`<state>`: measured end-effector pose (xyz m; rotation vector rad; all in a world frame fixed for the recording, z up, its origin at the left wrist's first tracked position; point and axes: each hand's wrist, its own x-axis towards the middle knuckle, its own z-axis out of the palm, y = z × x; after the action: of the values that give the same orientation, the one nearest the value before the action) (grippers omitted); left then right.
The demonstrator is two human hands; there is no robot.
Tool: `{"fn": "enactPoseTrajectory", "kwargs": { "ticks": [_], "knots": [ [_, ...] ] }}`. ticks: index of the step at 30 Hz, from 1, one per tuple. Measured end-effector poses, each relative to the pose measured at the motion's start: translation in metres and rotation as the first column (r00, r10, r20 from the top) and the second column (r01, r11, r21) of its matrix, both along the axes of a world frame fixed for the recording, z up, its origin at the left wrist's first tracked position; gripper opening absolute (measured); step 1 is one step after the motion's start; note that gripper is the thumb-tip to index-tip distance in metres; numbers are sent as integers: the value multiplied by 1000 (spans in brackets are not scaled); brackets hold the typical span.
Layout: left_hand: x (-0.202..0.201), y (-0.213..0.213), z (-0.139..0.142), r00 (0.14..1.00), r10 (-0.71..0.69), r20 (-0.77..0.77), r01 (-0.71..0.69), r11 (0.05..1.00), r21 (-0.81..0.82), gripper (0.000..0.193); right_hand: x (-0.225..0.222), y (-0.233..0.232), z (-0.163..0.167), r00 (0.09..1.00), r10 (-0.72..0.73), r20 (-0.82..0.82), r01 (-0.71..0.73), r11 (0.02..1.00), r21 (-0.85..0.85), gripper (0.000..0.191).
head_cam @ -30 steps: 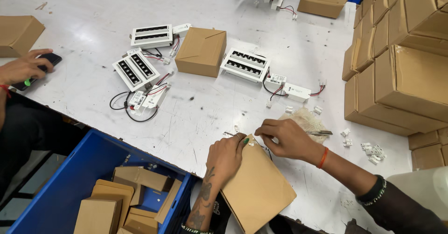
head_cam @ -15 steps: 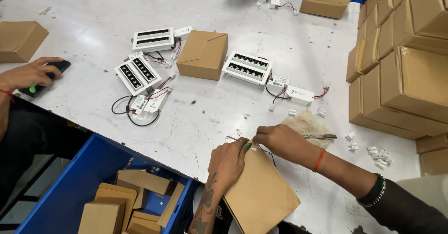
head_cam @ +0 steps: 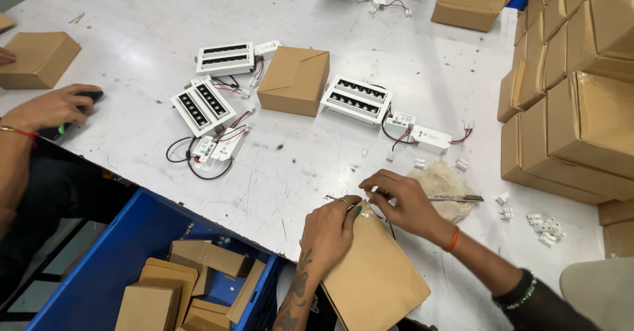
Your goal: The person sits on the floor at a white table and repeatedly picks small cardboard boxes from a blue bin. They place each box on the table, apply a white label to the side using a small metal tool to smooth it, and then move the labeled box aside. The process is repeated for multiple boxes.
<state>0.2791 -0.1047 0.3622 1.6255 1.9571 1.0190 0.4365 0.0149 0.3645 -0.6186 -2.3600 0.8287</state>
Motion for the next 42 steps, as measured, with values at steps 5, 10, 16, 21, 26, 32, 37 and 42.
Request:
{"fn": "enactPoseTrajectory", "kwargs": {
  "ticks": [5,10,16,21,26,32,37,42],
  "knots": [
    [-2,-1,7,994,72,78,-63,991,-117,29,-7,-7,-10,994,-107,-14,104,985,-137,15],
    [-3,-3,7,991,92,94,-95,995,20,20,-7,-6,-10,999,-20,-38,13,983,-184,13],
    [-1,-4,0,995,65,81,-70,995,67,21,4,0,2,999,-28,25,33,972,-232,12],
    [-1,0,-4,994,87,64,-86,996,-11,27,6,3,7,997,32,74,-10,961,-276,14],
    [0,0,-6,999,46,-21,-45,999,12,28,1,9,11,972,105,208,-104,994,-16,16],
    [3,6,-4,997,-17,-78,13,998,-56,26,1,5,9,940,93,328,-151,976,158,26],
    [2,8,-6,996,-16,-88,11,998,-55,24,3,3,-3,935,78,347,-175,950,259,18],
    [3,9,-5,994,-15,-110,7,998,-70,24,3,-8,-14,932,42,361,-190,902,388,10]
  ]
}}
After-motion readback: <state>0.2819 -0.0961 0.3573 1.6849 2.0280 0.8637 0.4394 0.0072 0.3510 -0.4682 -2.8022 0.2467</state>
